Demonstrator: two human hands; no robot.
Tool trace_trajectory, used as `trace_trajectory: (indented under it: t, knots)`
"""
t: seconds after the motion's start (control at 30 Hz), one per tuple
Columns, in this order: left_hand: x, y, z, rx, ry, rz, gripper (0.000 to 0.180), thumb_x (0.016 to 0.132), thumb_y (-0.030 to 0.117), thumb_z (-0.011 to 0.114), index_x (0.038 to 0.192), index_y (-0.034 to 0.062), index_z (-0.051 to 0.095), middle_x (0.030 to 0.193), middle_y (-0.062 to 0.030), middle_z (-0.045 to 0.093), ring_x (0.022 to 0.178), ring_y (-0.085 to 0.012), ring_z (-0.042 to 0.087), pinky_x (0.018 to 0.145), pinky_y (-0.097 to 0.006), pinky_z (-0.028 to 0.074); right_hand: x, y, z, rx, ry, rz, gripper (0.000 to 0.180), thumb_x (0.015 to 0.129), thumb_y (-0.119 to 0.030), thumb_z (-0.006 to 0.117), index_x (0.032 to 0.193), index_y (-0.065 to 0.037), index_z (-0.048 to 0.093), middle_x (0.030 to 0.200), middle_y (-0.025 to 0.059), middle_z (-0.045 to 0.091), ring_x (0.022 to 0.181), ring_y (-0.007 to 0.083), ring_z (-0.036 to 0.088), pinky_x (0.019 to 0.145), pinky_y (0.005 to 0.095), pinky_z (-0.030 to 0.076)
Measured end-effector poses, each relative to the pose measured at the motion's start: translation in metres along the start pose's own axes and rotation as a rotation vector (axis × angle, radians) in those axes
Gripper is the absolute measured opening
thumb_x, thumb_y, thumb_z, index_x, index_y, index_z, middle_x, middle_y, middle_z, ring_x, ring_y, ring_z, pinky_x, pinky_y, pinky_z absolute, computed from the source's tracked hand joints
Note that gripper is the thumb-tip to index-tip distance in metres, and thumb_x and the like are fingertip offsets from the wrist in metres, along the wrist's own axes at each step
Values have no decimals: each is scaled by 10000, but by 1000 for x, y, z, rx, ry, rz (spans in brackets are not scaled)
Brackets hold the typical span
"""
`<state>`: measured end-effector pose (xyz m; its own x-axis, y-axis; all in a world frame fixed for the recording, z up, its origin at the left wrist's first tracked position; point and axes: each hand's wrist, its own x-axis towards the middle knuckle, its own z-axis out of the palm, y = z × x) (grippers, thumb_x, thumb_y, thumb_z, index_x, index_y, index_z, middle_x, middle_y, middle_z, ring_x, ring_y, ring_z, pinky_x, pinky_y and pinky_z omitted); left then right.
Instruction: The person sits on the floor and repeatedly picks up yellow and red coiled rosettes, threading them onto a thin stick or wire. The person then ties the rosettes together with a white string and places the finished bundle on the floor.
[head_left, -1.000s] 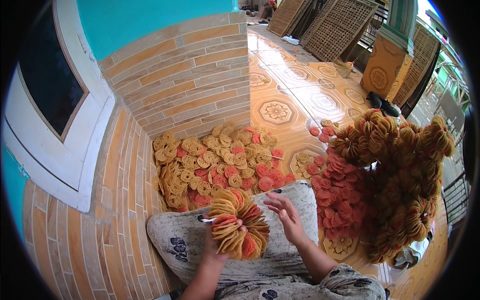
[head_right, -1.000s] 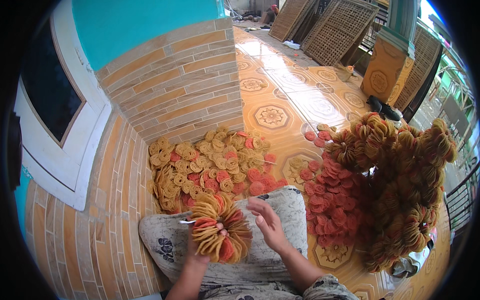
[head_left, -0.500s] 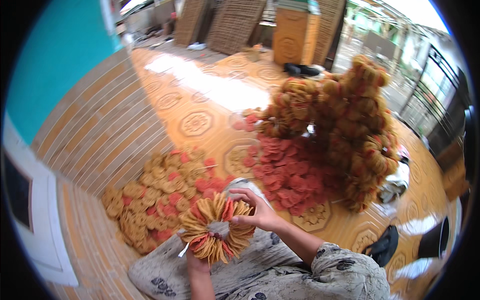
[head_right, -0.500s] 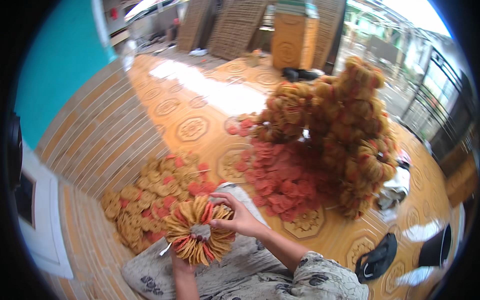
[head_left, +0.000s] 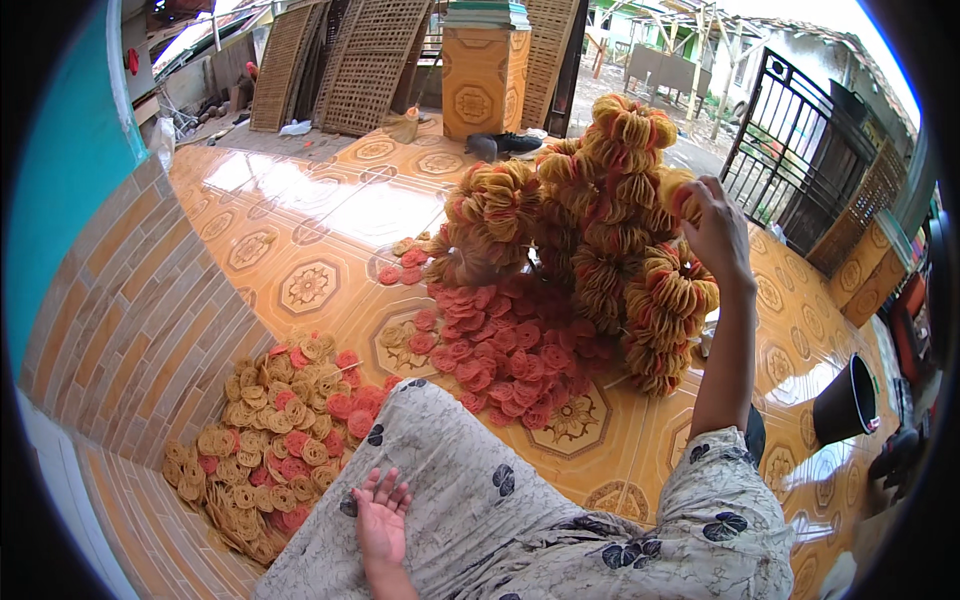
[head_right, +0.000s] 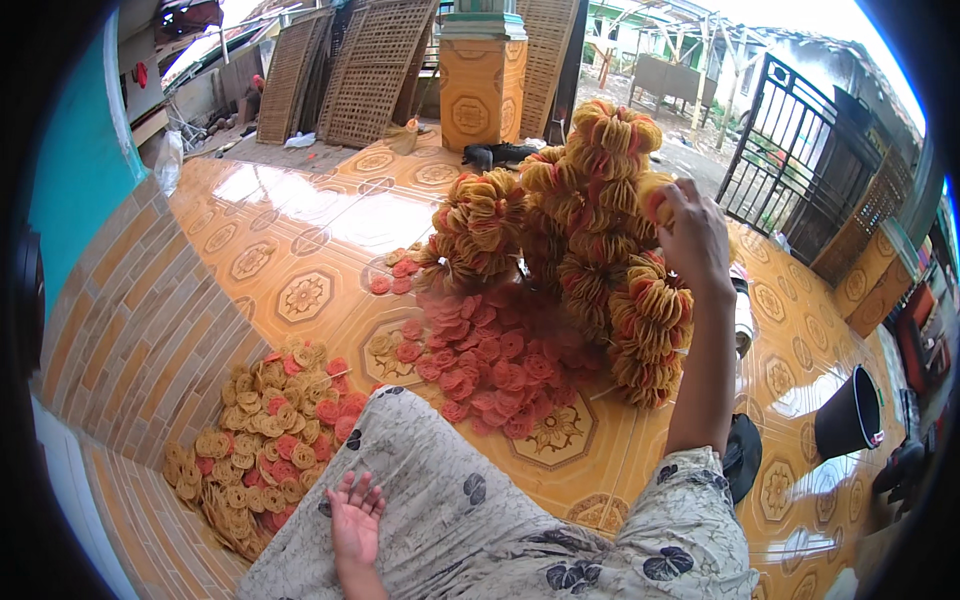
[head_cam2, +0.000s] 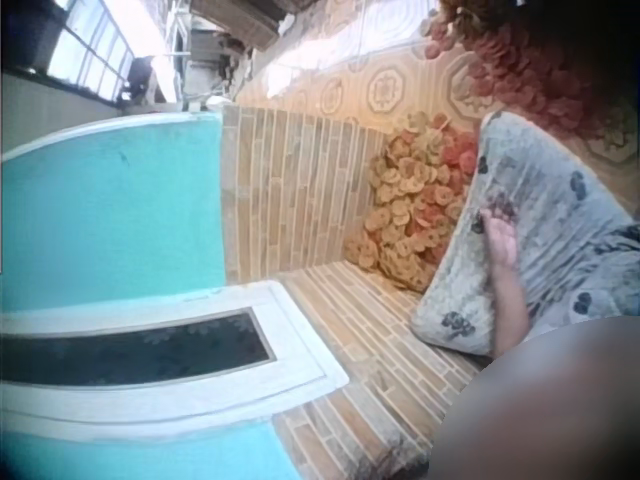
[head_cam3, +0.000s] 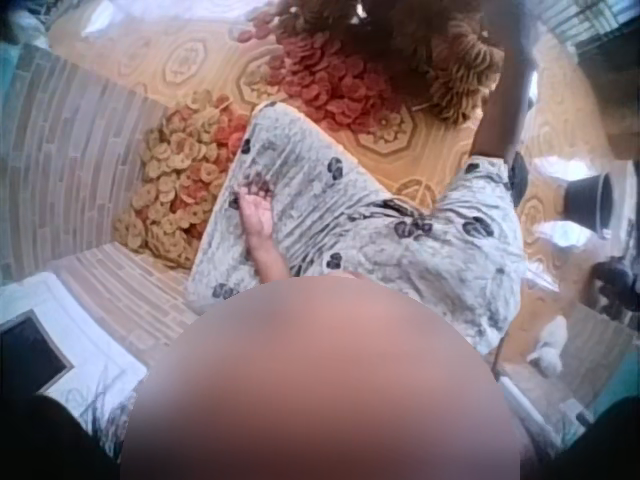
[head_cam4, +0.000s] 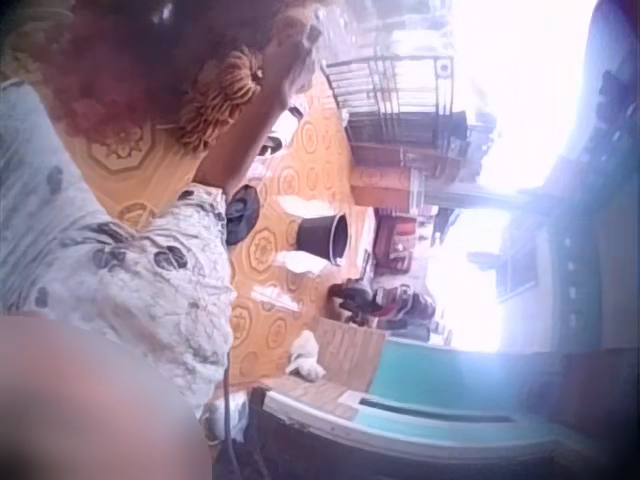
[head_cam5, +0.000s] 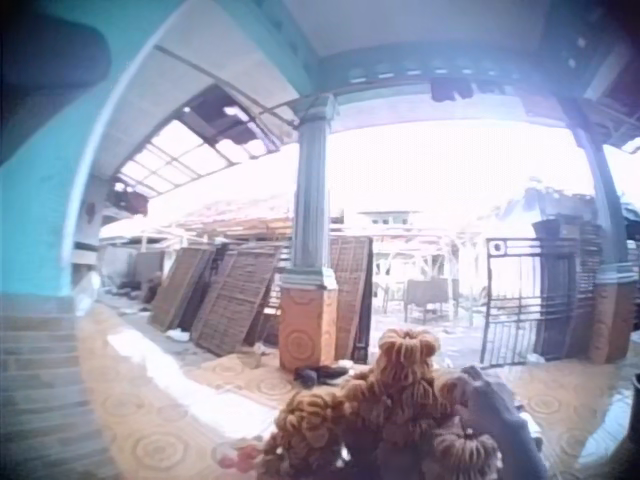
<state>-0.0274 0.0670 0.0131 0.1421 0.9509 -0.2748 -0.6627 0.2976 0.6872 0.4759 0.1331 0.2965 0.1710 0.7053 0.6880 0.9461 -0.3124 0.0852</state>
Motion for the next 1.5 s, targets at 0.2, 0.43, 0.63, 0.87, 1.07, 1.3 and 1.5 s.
trace_trajectory:
  t: [0.2,0.43,0.63,0.87,1.07,1.3,1.5]
  knots:
    - [-8,13,3,-14,20,46,546,954,508,444,1305,89,442,1265,-115,551,1051,-217,557,913,-359,433,-36,7,69,-99,-373,189,310,738,-100,696,1031,-97,594,1051,94,566,975,301,573,860,420,416]
    - [-14,84,-17,403,83,267,403,987,335,465,1277,54,465,1205,-122,588,1012,-185,579,898,-310,432,-50,-169,131,557,-41,-321,95,704,-101,721,782,-83,669,855,86,633,792,278,620,734,403,483]
    - [6,88,-54,1534,314,159,387,924,266,581,1218,18,542,1137,-205,624,1089,-315,589,885,-385,477,-108,-371,184,985,-895,-844,267,800,-341,669,947,-119,689,928,140,678,884,327,641,782,407,497]
    - [4,65,-43,1728,462,499,395,869,224,613,1225,72,538,1149,-129,605,1064,-322,553,912,-439,418,-137,-409,230,932,-1208,-775,318,807,-313,686,895,-9,657,828,167,675,780,281,651,700,379,497]
    - [-120,42,10,1466,723,919,270,833,141,648,1093,91,597,1095,-37,609,1035,-227,560,902,-388,430,-104,-432,271,960,-830,-742,264,795,-222,648,726,28,599,633,177,596,591,256,580,591,403,460]
    - [-326,-114,25,1665,1131,764,318,774,91,672,1082,145,620,1059,-20,587,981,-217,562,865,-387,428,-102,-433,270,810,-1109,-1233,241,726,-214,705,785,14,653,700,145,652,698,249,647,646,377,490]
    - [-468,-179,-52,1384,2177,142,155,820,127,652,968,128,609,949,-71,610,907,-290,578,783,-437,416,-96,-437,195,1063,-954,-1137,182,825,-133,613,907,28,630,779,148,647,744,260,617,700,367,473]
